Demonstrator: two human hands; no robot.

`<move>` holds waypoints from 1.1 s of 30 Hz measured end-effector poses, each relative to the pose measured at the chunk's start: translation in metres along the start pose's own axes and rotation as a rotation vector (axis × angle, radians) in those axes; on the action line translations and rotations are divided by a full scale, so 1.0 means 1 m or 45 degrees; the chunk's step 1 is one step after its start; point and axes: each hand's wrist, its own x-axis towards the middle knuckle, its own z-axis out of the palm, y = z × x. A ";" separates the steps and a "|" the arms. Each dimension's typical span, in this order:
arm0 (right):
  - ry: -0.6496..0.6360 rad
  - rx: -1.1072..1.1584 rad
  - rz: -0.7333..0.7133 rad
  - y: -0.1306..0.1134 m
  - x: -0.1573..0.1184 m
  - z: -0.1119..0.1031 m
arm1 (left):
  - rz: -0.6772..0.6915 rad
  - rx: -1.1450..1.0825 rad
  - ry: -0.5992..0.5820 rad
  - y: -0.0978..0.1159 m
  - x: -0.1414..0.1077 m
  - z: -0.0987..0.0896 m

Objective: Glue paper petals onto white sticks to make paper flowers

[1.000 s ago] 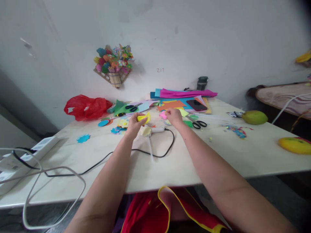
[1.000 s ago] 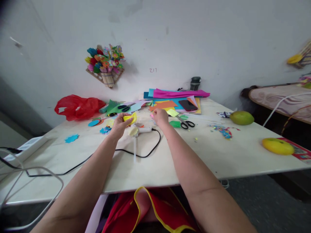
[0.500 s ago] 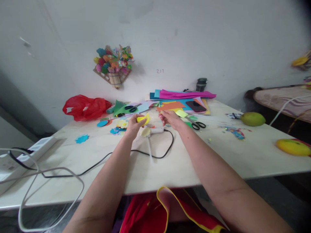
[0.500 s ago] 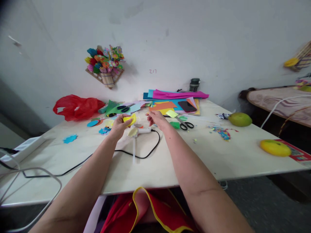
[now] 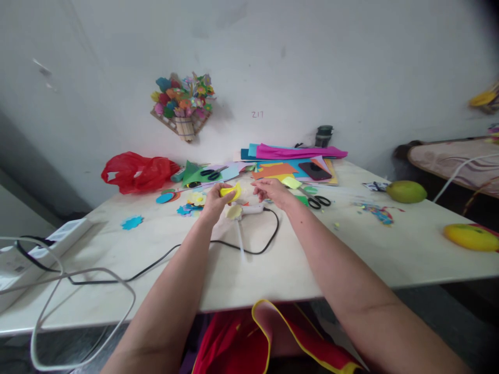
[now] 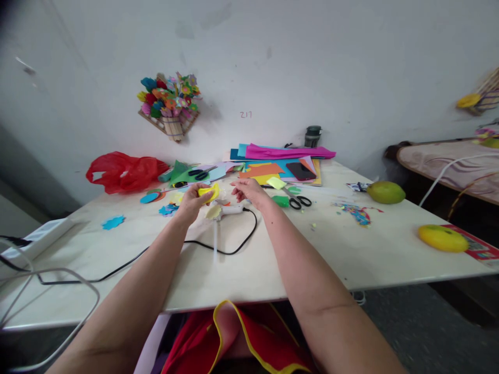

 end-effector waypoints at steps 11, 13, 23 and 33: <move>-0.060 0.034 0.010 0.001 -0.001 0.003 | 0.015 0.026 -0.001 0.000 0.000 0.000; -0.038 0.039 0.038 -0.002 -0.003 0.005 | 0.021 0.019 -0.012 0.000 0.000 0.000; -0.082 0.043 -0.026 0.005 0.002 0.003 | 0.004 -0.014 -0.054 0.003 -0.001 0.002; -0.093 -0.117 -0.087 0.003 0.001 0.007 | 0.030 -0.001 -0.118 0.000 -0.001 0.001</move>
